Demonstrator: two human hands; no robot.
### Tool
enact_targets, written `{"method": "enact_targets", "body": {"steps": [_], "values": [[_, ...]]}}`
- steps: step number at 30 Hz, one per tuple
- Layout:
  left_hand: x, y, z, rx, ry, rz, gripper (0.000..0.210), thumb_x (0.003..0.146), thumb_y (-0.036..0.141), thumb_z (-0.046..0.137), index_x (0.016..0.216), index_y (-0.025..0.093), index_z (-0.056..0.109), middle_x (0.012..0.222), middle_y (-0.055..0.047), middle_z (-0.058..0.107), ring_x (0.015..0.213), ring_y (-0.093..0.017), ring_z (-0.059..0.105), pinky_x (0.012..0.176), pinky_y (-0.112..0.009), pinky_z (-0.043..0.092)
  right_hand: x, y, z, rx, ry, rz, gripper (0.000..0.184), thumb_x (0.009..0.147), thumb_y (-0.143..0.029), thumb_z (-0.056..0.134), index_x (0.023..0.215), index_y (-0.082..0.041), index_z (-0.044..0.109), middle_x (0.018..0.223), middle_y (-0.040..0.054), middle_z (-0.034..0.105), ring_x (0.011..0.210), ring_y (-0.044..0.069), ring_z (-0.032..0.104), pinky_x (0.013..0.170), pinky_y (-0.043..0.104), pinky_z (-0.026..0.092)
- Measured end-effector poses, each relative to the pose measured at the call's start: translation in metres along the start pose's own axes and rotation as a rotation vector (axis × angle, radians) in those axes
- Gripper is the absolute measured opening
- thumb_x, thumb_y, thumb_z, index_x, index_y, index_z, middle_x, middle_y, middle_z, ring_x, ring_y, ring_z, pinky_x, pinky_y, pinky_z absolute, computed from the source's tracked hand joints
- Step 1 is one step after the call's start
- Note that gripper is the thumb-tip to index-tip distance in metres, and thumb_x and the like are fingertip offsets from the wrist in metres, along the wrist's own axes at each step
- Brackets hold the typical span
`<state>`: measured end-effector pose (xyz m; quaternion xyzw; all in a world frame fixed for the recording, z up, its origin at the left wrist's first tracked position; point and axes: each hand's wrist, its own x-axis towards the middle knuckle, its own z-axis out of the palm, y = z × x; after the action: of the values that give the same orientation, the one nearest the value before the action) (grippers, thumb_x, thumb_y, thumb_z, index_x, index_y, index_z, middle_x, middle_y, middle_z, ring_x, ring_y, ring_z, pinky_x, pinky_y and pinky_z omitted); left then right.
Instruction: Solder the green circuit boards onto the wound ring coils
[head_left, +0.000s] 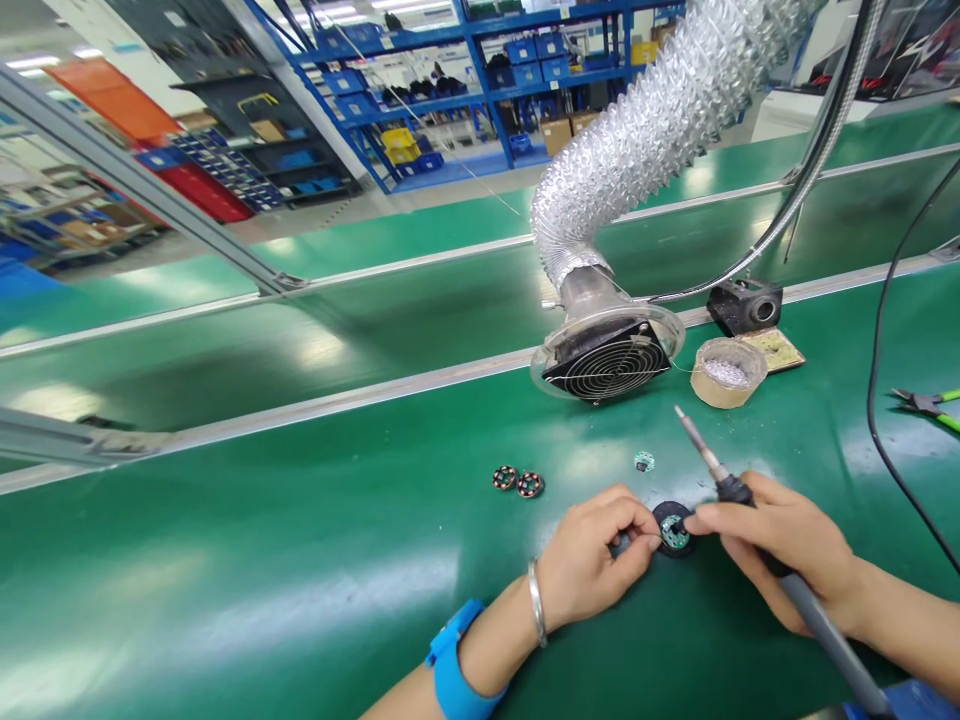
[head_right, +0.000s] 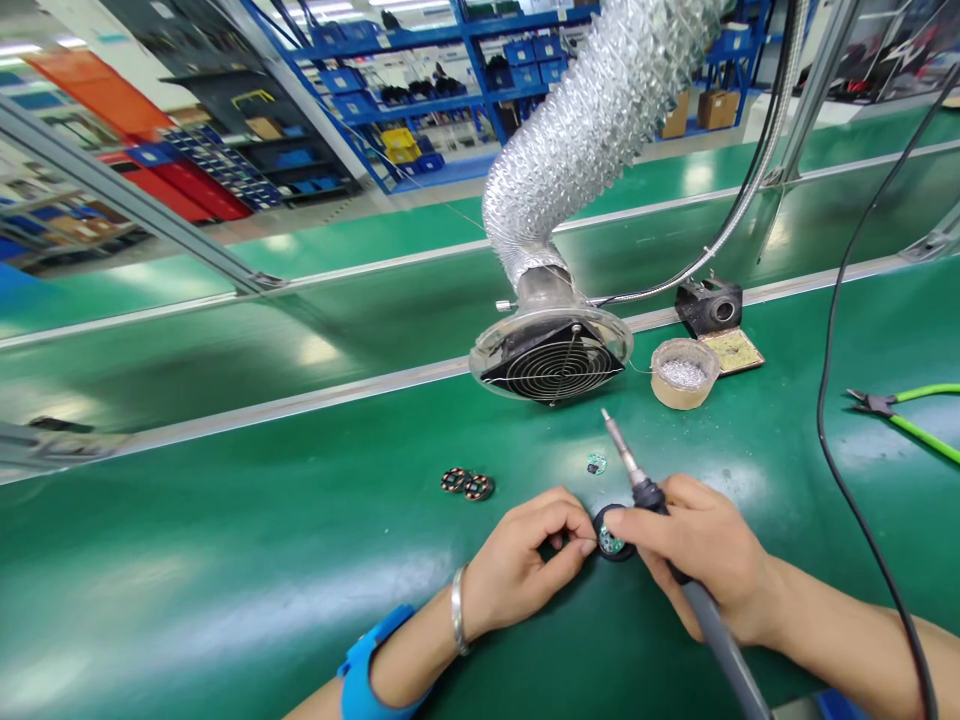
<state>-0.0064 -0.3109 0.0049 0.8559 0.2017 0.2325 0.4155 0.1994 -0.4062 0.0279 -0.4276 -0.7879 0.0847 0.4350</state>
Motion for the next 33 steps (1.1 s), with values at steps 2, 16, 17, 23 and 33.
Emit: {"method": "enact_targets", "body": {"steps": [2,16,17,23,33], "values": [[-0.001,0.0,0.0,0.006,0.001,0.012,0.009,0.081,0.011,0.055,0.08,0.017,0.061,0.074,-0.002,0.062,0.065,-0.012,0.055,0.059,-0.02,0.044,0.001,-0.012,-0.007,0.012,0.093,0.092,0.057,0.086,-0.003,0.047,0.139,-0.024,0.042,0.085,0.0036,0.068,0.064,0.016,0.058,0.058,0.031,0.048],[-0.002,-0.001,0.003,0.025,0.042,0.042,0.008,0.082,0.012,0.055,0.08,0.017,0.061,0.071,-0.002,0.061,0.063,-0.011,0.055,0.058,-0.02,0.045,-0.002,-0.041,-0.001,-0.009,0.117,0.165,0.031,0.076,-0.007,0.048,0.102,-0.022,0.055,0.06,0.0027,0.06,0.045,0.018,0.053,0.04,0.033,0.042],[-0.002,-0.002,0.003,0.023,0.041,0.042,0.008,0.082,0.012,0.055,0.08,0.017,0.061,0.071,-0.002,0.061,0.063,-0.011,0.055,0.058,-0.02,0.045,-0.001,-0.04,0.0,-0.013,0.125,0.165,0.031,0.075,-0.007,0.048,0.101,-0.022,0.055,0.06,0.0027,0.06,0.044,0.018,0.053,0.04,0.033,0.042],[-0.002,-0.001,0.003,0.029,0.036,0.027,0.008,0.082,0.013,0.055,0.08,0.018,0.061,0.072,-0.002,0.061,0.064,-0.012,0.056,0.059,-0.021,0.045,0.0,-0.039,-0.001,-0.021,0.115,0.167,0.03,0.075,-0.008,0.05,0.102,-0.022,0.056,0.06,0.0019,0.061,0.045,0.019,0.055,0.04,0.033,0.042],[-0.002,-0.002,0.004,0.027,0.048,0.054,0.008,0.081,0.011,0.055,0.079,0.017,0.061,0.071,-0.002,0.06,0.062,-0.011,0.055,0.058,-0.02,0.044,0.0,-0.038,0.0,-0.014,0.118,0.166,0.033,0.071,-0.006,0.047,0.1,-0.021,0.055,0.06,0.0029,0.061,0.044,0.017,0.053,0.04,0.031,0.04]]}}
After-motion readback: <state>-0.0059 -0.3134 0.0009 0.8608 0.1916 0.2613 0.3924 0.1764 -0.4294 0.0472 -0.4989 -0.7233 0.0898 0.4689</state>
